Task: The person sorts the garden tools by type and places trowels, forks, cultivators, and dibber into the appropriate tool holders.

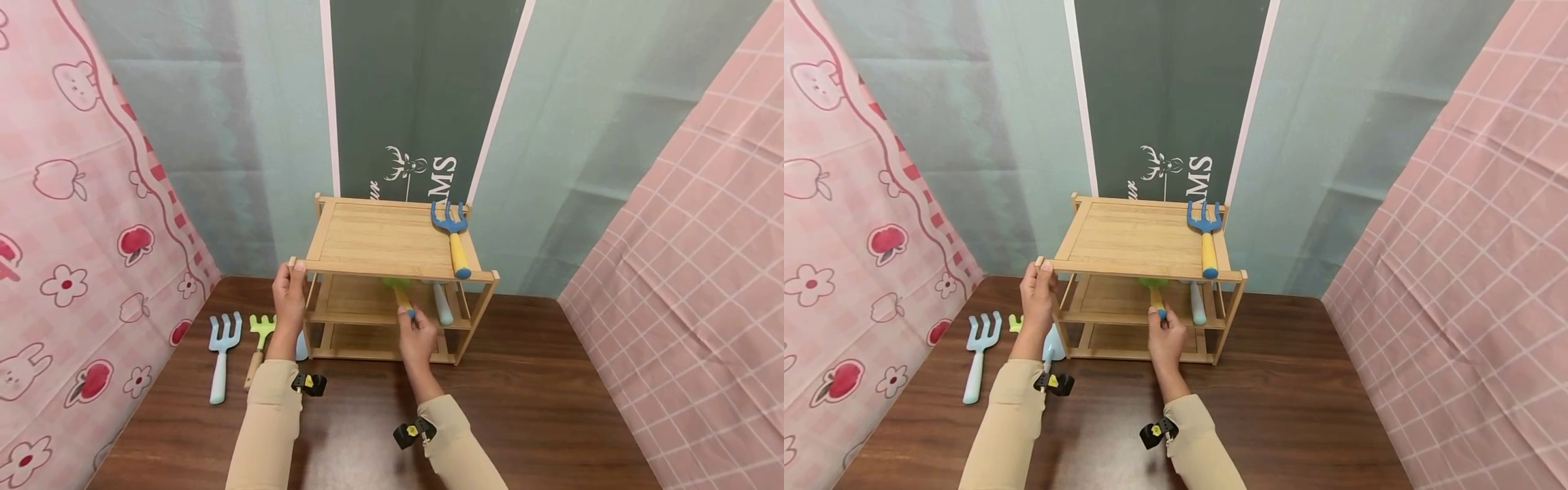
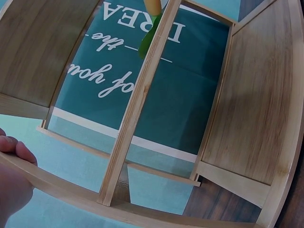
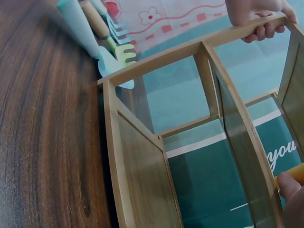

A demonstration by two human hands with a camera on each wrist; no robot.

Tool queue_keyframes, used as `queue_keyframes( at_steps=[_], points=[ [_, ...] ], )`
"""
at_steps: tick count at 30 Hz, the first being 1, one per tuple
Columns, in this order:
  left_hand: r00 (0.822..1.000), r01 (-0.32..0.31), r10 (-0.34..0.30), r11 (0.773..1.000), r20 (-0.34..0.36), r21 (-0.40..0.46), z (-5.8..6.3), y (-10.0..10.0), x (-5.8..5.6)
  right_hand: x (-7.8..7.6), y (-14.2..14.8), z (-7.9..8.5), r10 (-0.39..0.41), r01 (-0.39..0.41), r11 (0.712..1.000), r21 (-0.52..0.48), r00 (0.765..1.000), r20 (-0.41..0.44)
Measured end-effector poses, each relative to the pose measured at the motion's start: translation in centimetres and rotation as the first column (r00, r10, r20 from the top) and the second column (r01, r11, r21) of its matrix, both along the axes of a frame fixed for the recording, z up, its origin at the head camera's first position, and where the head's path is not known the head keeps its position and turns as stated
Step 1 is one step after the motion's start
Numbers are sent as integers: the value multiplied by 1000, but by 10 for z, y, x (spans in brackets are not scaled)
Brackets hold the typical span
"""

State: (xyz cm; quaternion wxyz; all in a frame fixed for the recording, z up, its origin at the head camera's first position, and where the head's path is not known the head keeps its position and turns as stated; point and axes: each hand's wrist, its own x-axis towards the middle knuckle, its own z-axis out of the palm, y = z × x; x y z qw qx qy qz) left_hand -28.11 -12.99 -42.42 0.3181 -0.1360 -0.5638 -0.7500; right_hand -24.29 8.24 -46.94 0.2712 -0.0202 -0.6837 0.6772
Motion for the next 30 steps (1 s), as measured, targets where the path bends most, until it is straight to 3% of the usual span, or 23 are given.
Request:
queue_keyframes(
  at_steps=[4, 7, 11, 14, 17, 24, 30],
  points=[
    [1000, -9, 9, 1000, 2, -3, 1, 0, 1, 1, -1, -5, -25, 26, 1000, 17, 999, -29],
    [998, -30, 32, 999, 47, -30, 0, -1, 1, 3, -3, -7, -75, 90, 991, 95, 986, -146],
    [996, -28, 31, 999, 78, -42, 0, -2, 1, 3, -4, -13, -142, 223, 944, 244, 940, -311],
    [996, -19, 23, 999, 86, -46, 1, -3, 1, 1, -5, -16, -192, 308, 903, 299, 912, -361],
    [996, -18, 22, 999, 87, -51, 1, -4, 1, 2, -6, -18, -230, 345, 885, 314, 908, -349],
    [998, 8, -3, 997, 63, -73, 22, 1, 19, 0, -7, -22, -284, 376, 861, 343, 914, -289],
    [998, 10, -5, 997, 65, -73, 24, 2, 20, -1, -7, -24, -273, 352, 861, 366, 929, -250]
  ],
)
